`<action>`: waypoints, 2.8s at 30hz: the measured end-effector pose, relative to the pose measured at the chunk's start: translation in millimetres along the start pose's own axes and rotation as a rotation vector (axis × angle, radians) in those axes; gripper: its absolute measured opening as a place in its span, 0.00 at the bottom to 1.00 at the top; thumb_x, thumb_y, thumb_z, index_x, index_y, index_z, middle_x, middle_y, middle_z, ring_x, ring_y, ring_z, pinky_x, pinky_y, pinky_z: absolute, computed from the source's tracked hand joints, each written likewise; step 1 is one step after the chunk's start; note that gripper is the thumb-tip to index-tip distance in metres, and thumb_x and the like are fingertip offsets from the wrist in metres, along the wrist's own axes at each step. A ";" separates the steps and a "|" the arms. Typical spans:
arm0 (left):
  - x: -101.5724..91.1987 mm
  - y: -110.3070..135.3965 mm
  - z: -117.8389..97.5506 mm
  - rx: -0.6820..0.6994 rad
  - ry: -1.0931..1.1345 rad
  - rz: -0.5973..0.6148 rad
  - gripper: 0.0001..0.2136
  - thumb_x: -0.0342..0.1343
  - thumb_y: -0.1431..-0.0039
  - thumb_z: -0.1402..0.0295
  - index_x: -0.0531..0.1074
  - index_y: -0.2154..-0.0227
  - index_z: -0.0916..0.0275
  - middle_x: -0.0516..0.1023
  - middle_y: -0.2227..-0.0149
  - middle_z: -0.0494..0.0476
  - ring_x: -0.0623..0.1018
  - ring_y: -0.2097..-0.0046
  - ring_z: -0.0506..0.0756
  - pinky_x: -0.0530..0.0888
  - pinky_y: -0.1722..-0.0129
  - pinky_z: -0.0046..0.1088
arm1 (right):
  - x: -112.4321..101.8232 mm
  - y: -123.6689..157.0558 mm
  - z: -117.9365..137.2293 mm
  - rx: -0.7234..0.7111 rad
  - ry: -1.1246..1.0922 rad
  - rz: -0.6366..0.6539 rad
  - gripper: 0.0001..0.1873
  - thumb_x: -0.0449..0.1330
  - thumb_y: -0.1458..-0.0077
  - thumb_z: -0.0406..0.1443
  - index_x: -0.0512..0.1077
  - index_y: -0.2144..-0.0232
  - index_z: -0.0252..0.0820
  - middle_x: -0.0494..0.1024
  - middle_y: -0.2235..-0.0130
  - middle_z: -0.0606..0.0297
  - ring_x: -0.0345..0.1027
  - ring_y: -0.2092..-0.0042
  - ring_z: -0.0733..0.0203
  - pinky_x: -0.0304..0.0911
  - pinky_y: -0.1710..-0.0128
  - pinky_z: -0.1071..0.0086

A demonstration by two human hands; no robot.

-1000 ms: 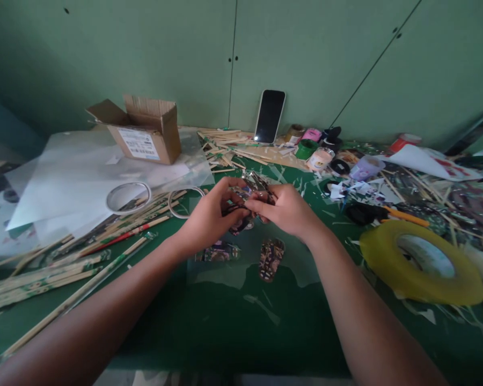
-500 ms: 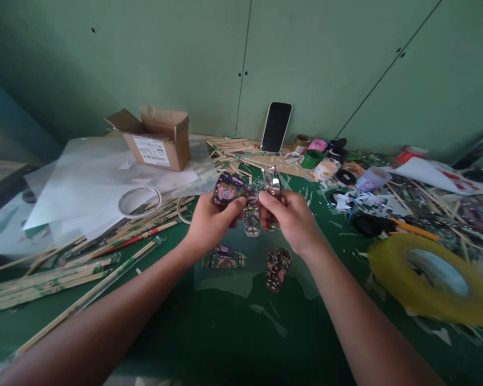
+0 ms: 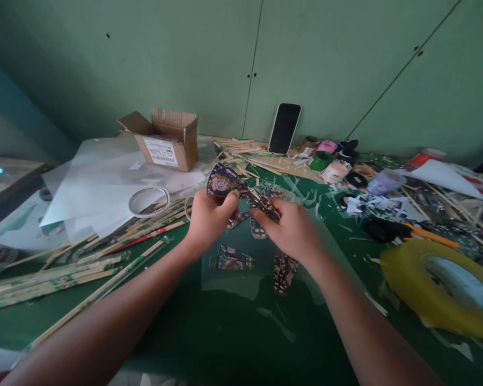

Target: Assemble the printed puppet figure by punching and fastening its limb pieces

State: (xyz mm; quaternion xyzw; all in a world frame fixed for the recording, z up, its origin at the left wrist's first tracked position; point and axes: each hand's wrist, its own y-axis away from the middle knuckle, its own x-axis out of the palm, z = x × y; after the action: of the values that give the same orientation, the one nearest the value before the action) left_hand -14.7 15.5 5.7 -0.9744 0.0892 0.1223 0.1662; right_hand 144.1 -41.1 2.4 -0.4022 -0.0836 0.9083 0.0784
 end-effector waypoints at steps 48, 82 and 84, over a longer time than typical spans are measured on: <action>4.4 6.9 -4.3 0.000 -0.012 0.087 0.19 0.50 0.41 0.67 0.66 0.88 0.62 0.70 0.86 0.52 0.71 0.80 0.49 0.68 0.77 0.24 | 1.4 -0.6 5.6 0.090 -0.014 0.095 0.14 0.56 0.47 0.39 0.59 0.81 0.45 0.60 0.84 0.71 0.53 0.83 0.66 0.44 0.83 0.69; 9.7 4.2 14.7 -0.078 -0.007 0.147 0.17 0.51 0.40 0.64 0.67 0.84 0.62 0.71 0.84 0.52 0.71 0.80 0.49 0.67 0.77 0.26 | 7.7 -8.1 -11.5 -0.039 0.273 0.043 0.15 0.52 0.39 0.41 0.70 0.74 0.42 0.68 0.81 0.65 0.58 0.79 0.63 0.44 0.78 0.69; 8.1 3.2 11.7 -0.048 -0.072 0.108 0.17 0.51 0.42 0.66 0.65 0.86 0.61 0.69 0.85 0.52 0.70 0.80 0.49 0.66 0.78 0.26 | 6.3 -6.0 -7.5 -0.042 0.296 0.049 0.15 0.52 0.39 0.41 0.70 0.74 0.42 0.67 0.81 0.65 0.57 0.80 0.63 0.43 0.78 0.69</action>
State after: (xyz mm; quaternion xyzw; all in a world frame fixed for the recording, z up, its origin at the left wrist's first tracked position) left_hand -10.1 15.5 -8.2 -0.9668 0.1327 0.1683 0.1389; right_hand 145.9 -33.3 -5.8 -0.5353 -0.0802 0.8387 0.0594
